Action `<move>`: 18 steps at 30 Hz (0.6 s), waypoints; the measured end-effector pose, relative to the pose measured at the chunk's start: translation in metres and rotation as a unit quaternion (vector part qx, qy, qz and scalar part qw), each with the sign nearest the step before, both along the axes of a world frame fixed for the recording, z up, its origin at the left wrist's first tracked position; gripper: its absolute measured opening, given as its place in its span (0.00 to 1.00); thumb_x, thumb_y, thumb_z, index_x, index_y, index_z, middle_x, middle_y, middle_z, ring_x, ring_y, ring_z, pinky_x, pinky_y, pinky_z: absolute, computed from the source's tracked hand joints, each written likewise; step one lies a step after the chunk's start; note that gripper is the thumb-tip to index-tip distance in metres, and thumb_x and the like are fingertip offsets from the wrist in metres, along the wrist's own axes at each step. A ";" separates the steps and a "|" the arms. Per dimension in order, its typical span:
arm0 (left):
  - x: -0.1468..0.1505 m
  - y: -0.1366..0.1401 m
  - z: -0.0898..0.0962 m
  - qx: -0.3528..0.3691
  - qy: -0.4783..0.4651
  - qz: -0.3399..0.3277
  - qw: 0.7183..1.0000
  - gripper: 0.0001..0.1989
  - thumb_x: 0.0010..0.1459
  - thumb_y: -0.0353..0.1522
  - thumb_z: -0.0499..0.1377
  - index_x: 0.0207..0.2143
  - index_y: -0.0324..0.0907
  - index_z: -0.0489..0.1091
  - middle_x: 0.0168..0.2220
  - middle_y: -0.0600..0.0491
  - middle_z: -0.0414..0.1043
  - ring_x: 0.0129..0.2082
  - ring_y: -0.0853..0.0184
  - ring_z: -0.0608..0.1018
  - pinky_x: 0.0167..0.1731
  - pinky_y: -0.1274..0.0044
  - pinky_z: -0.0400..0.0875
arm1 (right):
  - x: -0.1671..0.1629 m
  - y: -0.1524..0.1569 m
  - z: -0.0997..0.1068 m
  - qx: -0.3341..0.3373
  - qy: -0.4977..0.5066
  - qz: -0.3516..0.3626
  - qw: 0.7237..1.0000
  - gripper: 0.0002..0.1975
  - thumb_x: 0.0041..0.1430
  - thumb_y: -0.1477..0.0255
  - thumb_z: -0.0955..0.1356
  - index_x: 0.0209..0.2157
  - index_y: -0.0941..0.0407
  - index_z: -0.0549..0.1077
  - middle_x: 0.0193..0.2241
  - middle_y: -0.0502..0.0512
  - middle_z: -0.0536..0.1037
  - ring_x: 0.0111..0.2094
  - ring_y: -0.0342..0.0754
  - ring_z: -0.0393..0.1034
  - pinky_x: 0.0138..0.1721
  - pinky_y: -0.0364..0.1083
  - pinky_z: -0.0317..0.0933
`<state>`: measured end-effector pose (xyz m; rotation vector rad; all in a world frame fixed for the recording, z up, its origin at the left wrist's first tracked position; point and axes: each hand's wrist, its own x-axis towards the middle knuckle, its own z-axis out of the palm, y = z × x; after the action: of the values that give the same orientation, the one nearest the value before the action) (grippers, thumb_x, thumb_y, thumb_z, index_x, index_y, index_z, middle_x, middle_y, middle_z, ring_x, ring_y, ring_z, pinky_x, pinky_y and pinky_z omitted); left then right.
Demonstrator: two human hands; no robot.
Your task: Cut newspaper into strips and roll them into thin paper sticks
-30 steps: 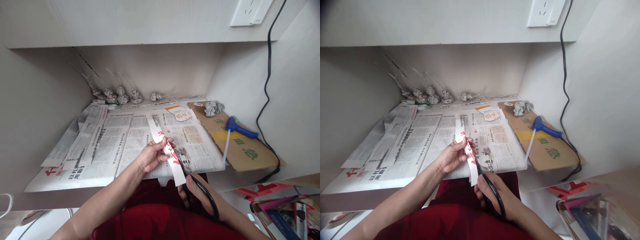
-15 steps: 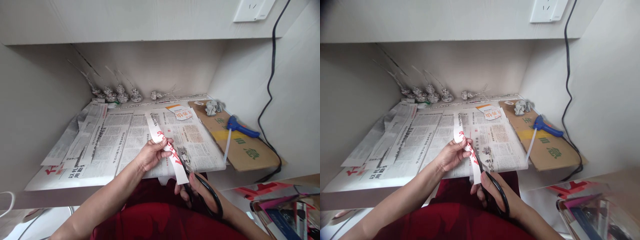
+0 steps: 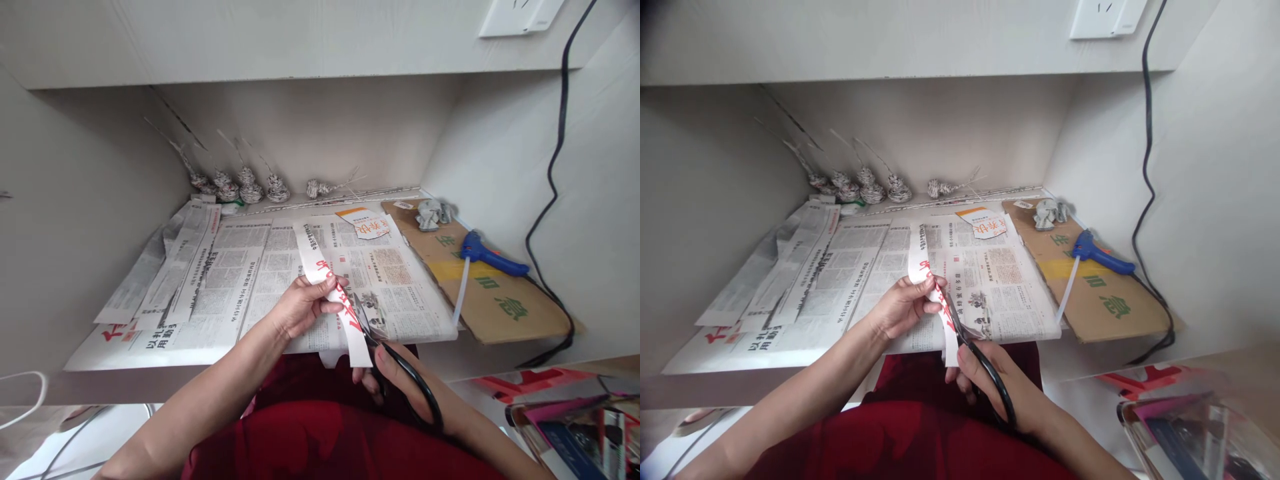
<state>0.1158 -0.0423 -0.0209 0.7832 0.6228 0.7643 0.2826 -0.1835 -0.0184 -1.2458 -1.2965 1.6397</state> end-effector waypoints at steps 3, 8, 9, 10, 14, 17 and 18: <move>0.002 -0.004 -0.003 -0.016 0.001 -0.032 0.999 0.09 0.50 0.29 0.67 0.33 0.32 0.77 0.31 0.47 0.77 0.26 0.69 0.79 0.23 0.81 0.78 | -0.002 0.002 0.008 0.019 -0.028 -0.024 0.999 0.26 0.59 0.48 0.60 0.26 0.57 0.68 0.23 0.51 0.67 0.25 0.44 0.61 0.30 0.45 0.57; 0.003 -0.007 -0.010 -0.037 -0.011 -0.049 0.998 0.09 0.49 0.28 0.67 0.34 0.31 0.77 0.33 0.47 0.77 0.25 0.71 0.78 0.20 0.86 0.75 | -0.002 0.005 0.015 0.021 -0.048 -0.026 0.998 0.28 0.60 0.47 0.59 0.28 0.57 0.72 0.23 0.53 0.70 0.26 0.45 0.64 0.30 0.46 0.58; 0.002 -0.007 -0.010 -0.039 -0.013 -0.045 0.998 0.09 0.49 0.27 0.67 0.34 0.31 0.77 0.34 0.47 0.77 0.26 0.72 0.79 0.23 0.86 0.76 | -0.002 0.005 0.015 0.027 -0.052 -0.022 0.998 0.28 0.61 0.47 0.58 0.28 0.57 0.72 0.23 0.52 0.69 0.25 0.45 0.64 0.30 0.46 0.58; 0.002 -0.007 -0.011 -0.041 -0.017 -0.041 0.998 0.08 0.49 0.27 0.67 0.34 0.31 0.76 0.34 0.47 0.77 0.27 0.71 0.79 0.25 0.85 0.77 | -0.001 0.005 0.014 0.034 -0.057 -0.018 0.998 0.28 0.61 0.48 0.58 0.28 0.57 0.72 0.22 0.52 0.69 0.25 0.45 0.64 0.30 0.46 0.57; 0.003 -0.005 -0.009 -0.054 -0.033 -0.038 0.997 0.13 0.53 0.35 0.65 0.37 0.34 0.76 0.30 0.49 0.75 0.27 0.68 0.79 0.25 0.79 0.79 | 0.001 0.006 0.010 0.046 -0.073 -0.014 0.996 0.27 0.64 0.50 0.56 0.29 0.56 0.71 0.23 0.52 0.70 0.26 0.45 0.64 0.31 0.46 0.57; 0.005 -0.005 -0.009 -0.057 -0.021 -0.035 0.998 0.15 0.51 0.37 0.67 0.35 0.34 0.75 0.28 0.49 0.75 0.25 0.67 0.79 0.23 0.78 0.78 | 0.000 0.006 0.010 0.052 -0.064 -0.011 0.997 0.26 0.64 0.51 0.56 0.26 0.56 0.68 0.23 0.52 0.69 0.26 0.45 0.64 0.31 0.45 0.57; 0.006 -0.005 -0.009 -0.056 -0.015 -0.033 0.998 0.15 0.49 0.36 0.68 0.34 0.33 0.75 0.28 0.49 0.75 0.24 0.67 0.79 0.22 0.78 0.78 | 0.000 0.006 0.009 0.052 -0.058 -0.010 0.997 0.26 0.64 0.50 0.56 0.25 0.56 0.67 0.22 0.51 0.69 0.26 0.45 0.64 0.31 0.45 0.57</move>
<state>0.1213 -0.0475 -0.0300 0.6846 0.6049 0.6728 0.2823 -0.1775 -0.0092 -1.3018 -1.4171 1.4859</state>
